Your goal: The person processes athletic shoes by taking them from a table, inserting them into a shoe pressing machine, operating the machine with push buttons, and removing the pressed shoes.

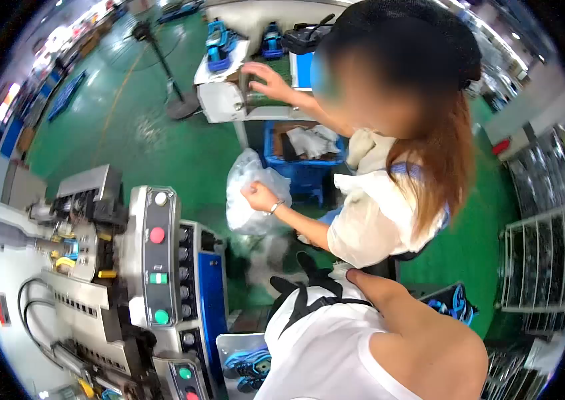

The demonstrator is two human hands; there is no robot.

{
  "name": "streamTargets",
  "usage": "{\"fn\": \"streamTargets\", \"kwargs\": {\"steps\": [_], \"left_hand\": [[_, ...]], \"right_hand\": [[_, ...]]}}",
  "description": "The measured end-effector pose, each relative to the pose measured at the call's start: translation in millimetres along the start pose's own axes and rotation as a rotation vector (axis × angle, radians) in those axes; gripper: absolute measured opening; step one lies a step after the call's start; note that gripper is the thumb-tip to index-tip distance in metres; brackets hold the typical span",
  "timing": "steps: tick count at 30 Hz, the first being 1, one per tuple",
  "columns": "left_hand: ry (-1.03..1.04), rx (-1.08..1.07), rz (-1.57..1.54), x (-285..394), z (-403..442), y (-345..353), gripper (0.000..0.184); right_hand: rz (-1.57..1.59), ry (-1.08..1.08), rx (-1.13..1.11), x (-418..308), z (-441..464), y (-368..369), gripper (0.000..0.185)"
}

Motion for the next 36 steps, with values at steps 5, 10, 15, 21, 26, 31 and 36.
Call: {"fn": "streamTargets", "kwargs": {"steps": [5, 10, 15, 21, 26, 31, 36], "left_hand": [[-0.26, 0.123, -0.066, -63, -47, 19, 0.071], [-0.464, 0.347, -0.074, -113, -78, 52, 0.074], [-0.539, 0.569, 0.03, -136, -72, 77, 0.077], [-0.541, 0.073, -0.291, -68, -112, 12, 0.103], [-0.581, 0.038, -0.292, -74, -109, 21, 0.099], [-0.578, 0.098, -0.404, -74, -110, 25, 0.104], [-0.477, -0.076, -0.542, -84, -95, 23, 0.109]], "right_hand": [[0.048, -0.051, 0.068, 10, 5, 5, 0.064], [0.118, -0.117, 0.143, 30, 12, 15, 0.06], [0.068, -0.18, 0.171, 53, 24, 21, 0.056], [0.031, -0.181, 0.08, 55, -1, -8, 0.047], [-0.16, -0.268, -0.015, 61, -31, -43, 0.05], [-0.176, -0.231, 0.115, 52, -7, -81, 0.056], [-0.382, -0.369, 0.075, -23, 19, -124, 0.067]]}}
Point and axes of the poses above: each hand's wrist, its own z-axis towards the middle knuckle, its own y-axis out of the palm, x = y × z, the point moved 2 cm from there along z, towards the middle knuckle, and after that the axes turned 10 degrees about -x, right-handed, at the moved point
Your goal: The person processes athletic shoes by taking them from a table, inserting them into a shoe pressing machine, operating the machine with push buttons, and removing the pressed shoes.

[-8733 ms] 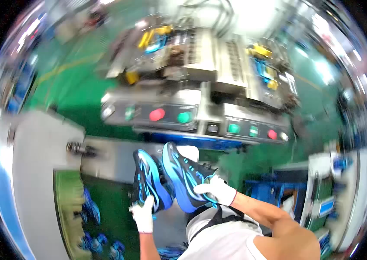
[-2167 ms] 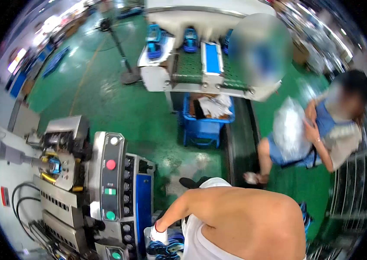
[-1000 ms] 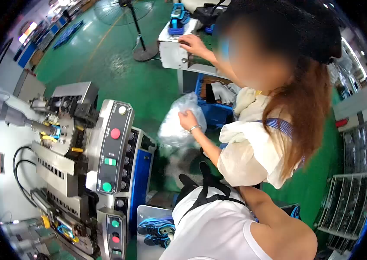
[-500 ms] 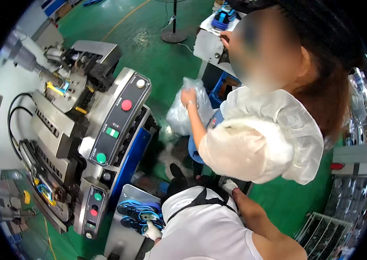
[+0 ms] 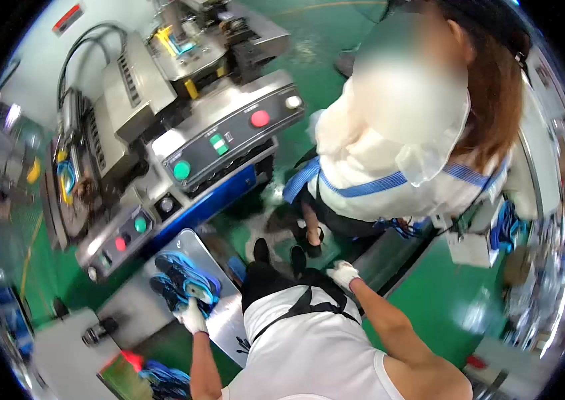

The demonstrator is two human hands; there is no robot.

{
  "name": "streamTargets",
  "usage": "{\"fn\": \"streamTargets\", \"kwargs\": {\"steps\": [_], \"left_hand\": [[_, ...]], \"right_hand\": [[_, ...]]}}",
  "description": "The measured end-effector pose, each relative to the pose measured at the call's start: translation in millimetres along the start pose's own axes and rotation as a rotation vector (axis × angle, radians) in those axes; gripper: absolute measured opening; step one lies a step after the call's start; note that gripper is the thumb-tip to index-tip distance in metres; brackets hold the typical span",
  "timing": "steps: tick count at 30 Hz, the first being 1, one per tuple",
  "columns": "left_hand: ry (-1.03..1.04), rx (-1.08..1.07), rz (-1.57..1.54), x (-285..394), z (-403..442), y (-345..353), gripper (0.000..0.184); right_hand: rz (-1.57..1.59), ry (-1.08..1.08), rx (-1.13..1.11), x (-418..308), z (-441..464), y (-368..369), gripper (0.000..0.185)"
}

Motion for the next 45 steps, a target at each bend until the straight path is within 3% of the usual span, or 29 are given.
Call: {"fn": "streamTargets", "kwargs": {"steps": [2, 3, 4, 5, 6, 7, 9, 12, 13, 14, 15, 16, 17, 18, 19, 21, 23, 24, 27, 29, 33, 34, 37, 39, 40, 41, 43, 44, 45], "left_hand": [[0.059, 0.066, -0.146, 24, -39, -3, 0.1], [0.147, 0.328, -0.276, 59, -87, -8, 0.098], [0.304, 0.208, -0.458, 39, -60, -1, 0.093], [0.246, 0.186, -0.49, 33, -49, 5, 0.098], [0.188, 0.164, -0.521, 28, -38, 11, 0.102], [0.276, 0.107, -0.56, 13, -8, 24, 0.105], [0.122, 0.246, -0.292, 39, -23, 19, 0.106], [0.193, 0.323, -0.321, 23, -13, 30, 0.098], [0.233, 0.362, -0.334, 20, -11, 34, 0.092], [0.249, 0.321, -0.34, 18, -11, 33, 0.09], [0.298, 0.278, -0.419, 10, 4, 41, 0.086], [0.315, 0.308, -0.512, 13, -2, 39, 0.081], [0.335, 0.338, -0.604, 16, -8, 36, 0.077], [0.365, 0.483, -0.403, -4, 22, 55, 0.079], [0.359, 0.375, -0.489, -2, 10, 41, 0.084], [0.335, 0.432, -0.352, 1, -9, 31, 0.087], [0.385, 0.223, -0.57, -8, -12, 27, 0.091], [0.423, 0.184, -0.631, -16, -15, 25, 0.088], [0.365, 0.251, -0.421, -39, -6, 30, 0.083], [0.411, 0.198, -0.368, -35, -38, 9, 0.081], [0.314, 0.001, -0.264, -34, -66, -8, 0.068], [0.359, 0.059, -0.299, -49, -49, 8, 0.062], [0.595, -0.046, -0.362, -51, -66, 28, 0.051], [0.489, -0.199, -0.316, -9, -128, 20, 0.041], [0.495, -0.366, -0.541, -5, -137, 28, 0.037], [0.54, -0.377, -0.426, 4, -143, 31, 0.036], [0.614, -0.477, -0.323, 19, -145, 38, 0.035], [0.717, -0.407, -0.209, 43, -168, 34, 0.033], [0.585, -0.47, -0.007, 74, -195, 23, 0.051]], "right_hand": [[0.012, -0.164, 0.034, -10, 42, 4, 0.073], [-0.133, -0.202, -0.025, -55, 24, -25, 0.076], [-0.314, -0.313, -0.024, -89, 21, -31, 0.079], [-0.203, -0.51, -0.074, -129, 5, -39, 0.078], [-0.258, -0.494, -0.138, -184, -24, -49, 0.076], [-0.183, -0.681, -0.187, -206, -14, -33, 0.077], [-0.286, -0.819, -0.159, -280, -49, -20, 0.082], [-0.295, -0.969, -0.094, -356, -70, 45, 0.09], [-0.322, -1.033, -0.146, -390, -88, 57, 0.086], [-0.391, -0.906, -0.186, -407, -89, 78, 0.079], [-0.428, -1.021, 0.103, -407, -54, 123, 0.065], [-0.525, -1.127, 0.187, -407, -20, 153, 0.056], [-0.739, -0.869, -0.013, -420, -32, 156, 0.048], [-0.343, -1.003, 0.258, -414, -6, 182, 0.041], [-0.252, -1.054, 0.601, -410, -8, 191, 0.04], [-0.63, -0.688, 0.049, -419, -25, 175, 0.054], [-0.264, -0.923, 0.359, -410, -26, 168, 0.051], [-0.507, -0.706, 0.159, -414, -30, 160, 0.043], [-1.03, -0.965, 0.306, -393, -9, 148, 0.049], [-0.199, -0.674, -0.164, -389, -66, 89, 0.057], [0.035, -0.442, -0.306, -334, -105, 47, 0.08], [0.082, -0.394, -0.487, -326, -131, 24, 0.093], [0.185, -0.359, -0.338, -272, -135, 12, 0.104], [0.191, -0.278, -0.33, -251, -159, -16, 0.106], [0.221, -0.271, -0.272, -233, -161, -23, 0.112], [0.238, -0.342, -0.147, -214, -163, -29, 0.083], [0.452, -0.312, -0.063, -182, -183, -47, 0.078], [0.443, -0.264, -0.038, -164, -179, -50, 0.088], [0.545, -0.255, -0.046, -149, -187, -57, 0.086]]}}
Point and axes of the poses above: each hand's wrist, its own z-axis towards the middle knuckle, its own y-axis out of the palm, x = y × z, the point moved 2 cm from there along z, towards the middle knuckle, and after that the axes turned 10 degrees about -x, right-handed, at the moved point
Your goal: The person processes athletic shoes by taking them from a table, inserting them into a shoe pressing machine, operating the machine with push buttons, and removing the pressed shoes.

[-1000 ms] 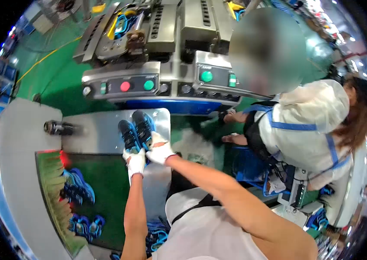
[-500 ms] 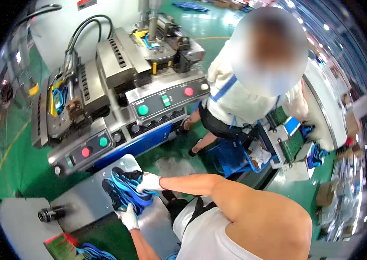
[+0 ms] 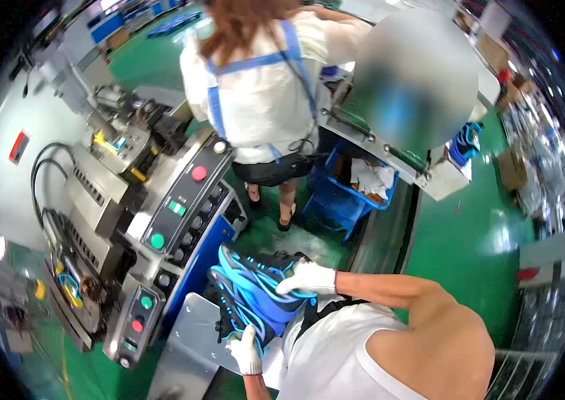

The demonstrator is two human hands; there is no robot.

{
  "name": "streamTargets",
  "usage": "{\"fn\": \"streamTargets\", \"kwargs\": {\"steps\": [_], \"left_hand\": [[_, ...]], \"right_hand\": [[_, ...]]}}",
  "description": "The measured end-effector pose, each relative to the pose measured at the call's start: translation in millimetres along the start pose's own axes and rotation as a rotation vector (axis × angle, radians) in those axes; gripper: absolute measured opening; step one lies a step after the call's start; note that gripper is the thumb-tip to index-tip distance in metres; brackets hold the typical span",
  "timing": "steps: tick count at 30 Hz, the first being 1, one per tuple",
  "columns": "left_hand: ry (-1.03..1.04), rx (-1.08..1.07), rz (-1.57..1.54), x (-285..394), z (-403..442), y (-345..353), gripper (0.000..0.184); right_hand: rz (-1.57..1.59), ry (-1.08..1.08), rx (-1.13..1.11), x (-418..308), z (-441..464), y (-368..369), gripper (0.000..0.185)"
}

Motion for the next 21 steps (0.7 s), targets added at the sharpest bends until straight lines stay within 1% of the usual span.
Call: {"fn": "streamTargets", "kwargs": {"steps": [1, 2, 3, 4, 5, 6, 7, 8, 9, 10, 11, 13, 14, 15, 16, 17, 18, 19, 20, 21], "left_hand": [[0.054, -0.014, 0.139, 14, 7, 2, 0.055], [0.111, -0.025, 0.274, 28, 14, 6, 0.058], [0.134, -0.039, 0.308, 49, 17, 12, 0.058], [0.163, -0.125, 0.324, 76, 15, 19, 0.064], [0.19, -0.212, 0.341, 103, 13, 28, 0.069], [0.217, -0.303, 0.36, 124, 14, 41, 0.074], [0.294, -0.191, 0.48, 136, 14, 49, 0.072], [0.321, -0.215, 0.515, 150, 19, 60, 0.072], [0.342, -0.29, 0.48, 164, 24, 74, 0.071], [0.359, -0.36, 0.44, 177, 29, 90, 0.07], [0.366, -0.479, 0.184, 180, 43, 110, 0.069], [0.502, -0.46, 0.369, 249, 22, 156, 0.067], [0.491, -0.505, 0.365, 277, 1, 167, 0.067], [0.661, -0.596, 0.123, 307, -8, 199, 0.066], [0.627, -0.527, 0.298, 321, 11, 216, 0.063], [0.614, -0.555, 0.32, 348, 13, 237, 0.061], [0.602, -0.58, 0.337, 379, 16, 265, 0.06], [0.659, -0.582, 0.391, 404, 35, 291, 0.059], [0.718, -0.586, 0.446, 426, 50, 317, 0.059], [0.761, -0.504, 0.627, 445, 72, 346, 0.064]], "right_hand": [[0.102, 0.005, 0.01, 6, -11, -12, 0.083], [0.218, -0.174, 0.157, -9, -45, -23, 0.069], [0.284, -0.145, 0.195, -7, -60, -34, 0.064], [0.353, -0.115, 0.231, 1, -70, -44, 0.058], [0.479, -0.124, 0.231, 15, -76, -54, 0.049], [0.565, -0.106, 0.33, 17, -94, -66, 0.041], [0.683, -0.189, 0.351, 24, -99, -73, 0.041], [0.801, -0.278, 0.376, 34, -102, -81, 0.042], [0.821, -0.248, 0.462, 33, -120, -94, 0.055], [0.909, -0.31, 0.545, 39, -127, -106, 0.067], [0.933, -0.321, 0.565, 50, -131, -119, 0.067], [1.111, -0.337, 0.636, 78, -131, -154, 0.064], [1.178, -0.578, 0.728, 77, -142, -162, 0.056], [1.204, -0.622, 0.799, 79, -150, -183, 0.053], [1.229, -0.665, 0.87, 81, -160, -207, 0.051], [1.09, -0.587, 0.956, 90, -168, -232, 0.06], [0.987, -0.284, 0.955, 134, -150, -251, 0.075], [0.868, -0.211, 1.076, 143, -141, -279, 0.065], [0.738, -0.108, 1.187, 147, -145, -305, 0.063], [0.612, 0.012, 1.292, 151, -148, -330, 0.062]]}}
Point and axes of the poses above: each hand's wrist, its own z-axis towards the middle knuckle, its own y-axis out of the palm, x = y × z, the point moved 2 cm from there along z, towards the middle knuckle, and after that the axes turned 10 degrees about -x, right-handed, at the moved point
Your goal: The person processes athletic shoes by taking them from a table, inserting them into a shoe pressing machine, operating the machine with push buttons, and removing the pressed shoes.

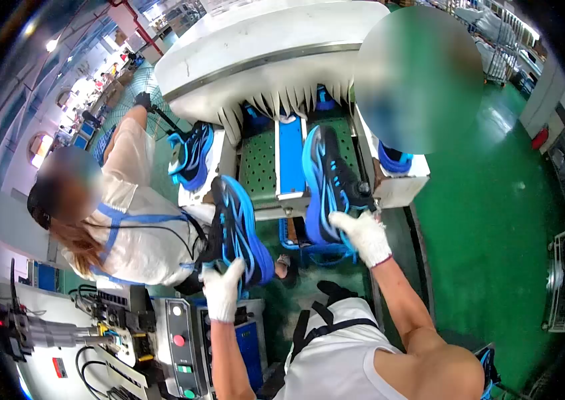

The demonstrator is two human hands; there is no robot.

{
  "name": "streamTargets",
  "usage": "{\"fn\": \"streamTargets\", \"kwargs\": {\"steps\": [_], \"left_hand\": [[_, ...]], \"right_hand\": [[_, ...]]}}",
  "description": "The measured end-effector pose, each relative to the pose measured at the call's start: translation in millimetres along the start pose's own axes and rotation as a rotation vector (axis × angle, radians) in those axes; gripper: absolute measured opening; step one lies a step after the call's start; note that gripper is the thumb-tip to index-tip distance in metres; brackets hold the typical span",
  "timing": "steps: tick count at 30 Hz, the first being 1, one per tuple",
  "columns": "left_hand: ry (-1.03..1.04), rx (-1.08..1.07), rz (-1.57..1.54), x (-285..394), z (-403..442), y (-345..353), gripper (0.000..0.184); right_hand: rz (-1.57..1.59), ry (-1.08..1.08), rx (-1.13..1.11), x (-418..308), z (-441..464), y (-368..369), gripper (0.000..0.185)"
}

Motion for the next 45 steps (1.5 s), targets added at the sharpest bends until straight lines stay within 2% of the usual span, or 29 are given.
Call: {"fn": "streamTargets", "kwargs": {"steps": [1, 2, 3, 4, 5, 7, 9, 11, 13, 15, 17, 19, 21, 23, 25, 27, 28, 30, 31, 32, 33, 35, 37, 38, 39, 41, 43, 44, 45], "left_hand": [[-0.019, 0.01, 0.195, 10, 42, 4, 0.07], [-0.073, -0.012, 0.224, 49, 67, 10, 0.076], [0.027, 0.013, 0.256, 59, 102, 23, 0.08], [0.126, 0.041, 0.292, 69, 136, 36, 0.084], [0.379, 0.125, 0.33, 50, 182, 57, 0.086], [0.245, 0.029, 0.271, 88, 219, 82, 0.077], [0.391, 0.042, 0.248, 92, 249, 103, 0.074], [0.313, -0.026, 0.263, 112, 274, 95, 0.075], [0.32, -0.109, 0.149, 106, 302, 105, 0.082], [0.363, -0.044, 0.102, 103, 289, 96, 0.088], [0.455, 0.055, 0.058, 94, 246, 84, 0.088], [0.611, 0.138, 0.052, 55, 183, 77, 0.082], [0.376, 0.003, 0.171, 3, 83, 35, 0.075], [0.13, -0.089, -0.02, -94, -7, 35, 0.068], [-0.275, -0.184, 0.076, -172, -122, 17, 0.065], [-0.576, 0.002, 0.202, -254, -267, 29, 0.061], [-0.766, 0.081, 0.047, -265, -337, 20, 0.052], [-1.039, 0.39, 0.093, -292, -487, 33, 0.052], [-1.206, 0.609, -0.025, -329, -553, 58, 0.048], [-1.278, 0.822, 0.072, -307, -601, 66, 0.044], [-1.432, 0.962, 0.161, -308, -638, 81, 0.041], [-1.585, 1.179, -0.067, -315, -716, 105, 0.04], [-1.612, 1.347, -0.231, -341, -761, 169, 0.041], [-1.611, 1.488, -0.335, -351, -775, 189, 0.041], [-1.708, 1.432, -0.432, -347, -776, 207, 0.047], [-1.708, 1.457, -0.647, -357, -761, 253, 0.058], [-1.77, 1.654, -0.792, -354, -778, 273, 0.074], [-1.764, 1.882, -0.791, -367, -789, 304, 0.086], [-1.881, 1.966, -0.822, -362, -806, 314, 0.095]], "right_hand": [[-0.169, 0.003, 0.114, -20, 20, -10, 0.068], [-0.066, 0.023, 0.064, -69, 22, -29, 0.082], [-0.138, 0.136, -0.053, -75, 41, -37, 0.086], [-0.159, -0.073, 0.134, -62, 68, -32, 0.085], [-0.176, -0.288, 0.311, -50, 94, -21, 0.086], [-0.299, -0.056, 0.289, -51, 138, -10, 0.084], [-0.354, 0.037, 0.267, -40, 178, -15, 0.086], [-0.348, 0.17, 0.134, -80, 196, -27, 0.087], [-0.444, -0.213, 0.359, -82, 222, -27, 0.087], [-0.536, -0.118, 0.27, -105, 205, -23, 0.086], [-0.502, -0.262, 0.343, -91, 201, -24, 0.075], [-0.16, -0.586, 0.423, -95, 158, 16, 0.065], [0.014, -0.775, 0.333, -131, 68, 78, 0.059], [0.002, -0.532, -0.241, -115, 9, 145, 0.058], [-0.077, -0.281, -0.932, -78, -37, 223, 0.064], [-0.062, -0.202, -1.397, -10, -87, 291, 0.069], [-0.153, -0.27, -1.447, -17, -114, 297, 0.071], [-0.229, -0.429, -1.64, -11, -168, 323, 0.072], [-0.254, -0.435, -1.63, -11, -186, 330, 0.068], [-0.296, -0.441, -1.655, -2, -194, 341, 0.065], [-0.35, -0.453, -1.636, -3, -199, 337, 0.064], [-0.543, -0.53, -1.669, 13, -224, 356, 0.063], [-1.034, -0.723, -1.541, 16, -270, 347, 0.066], [-1.088, -0.745, -1.587, 25, -285, 354, 0.069], [-1.141, -0.759, -1.63, 42, -280, 362, 0.071], [-1.303, -0.785, -1.584, 75, -246, 389, 0.066], [-1.536, -0.843, -1.484, 75, -262, 391, 0.059], [-1.694, -1.006, -1.466, 63, -279, 380, 0.059], [-1.848, -1.161, -1.446, 52, -294, 377, 0.06]]}}
Point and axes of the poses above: each hand's wrist, its own z-axis towards the middle knuckle, its own y-axis out of the palm, x = y × z, the point moved 2 cm from there along z, towards the middle knuckle, and after that the axes turned 10 degrees about -x, right-handed, at the moved point
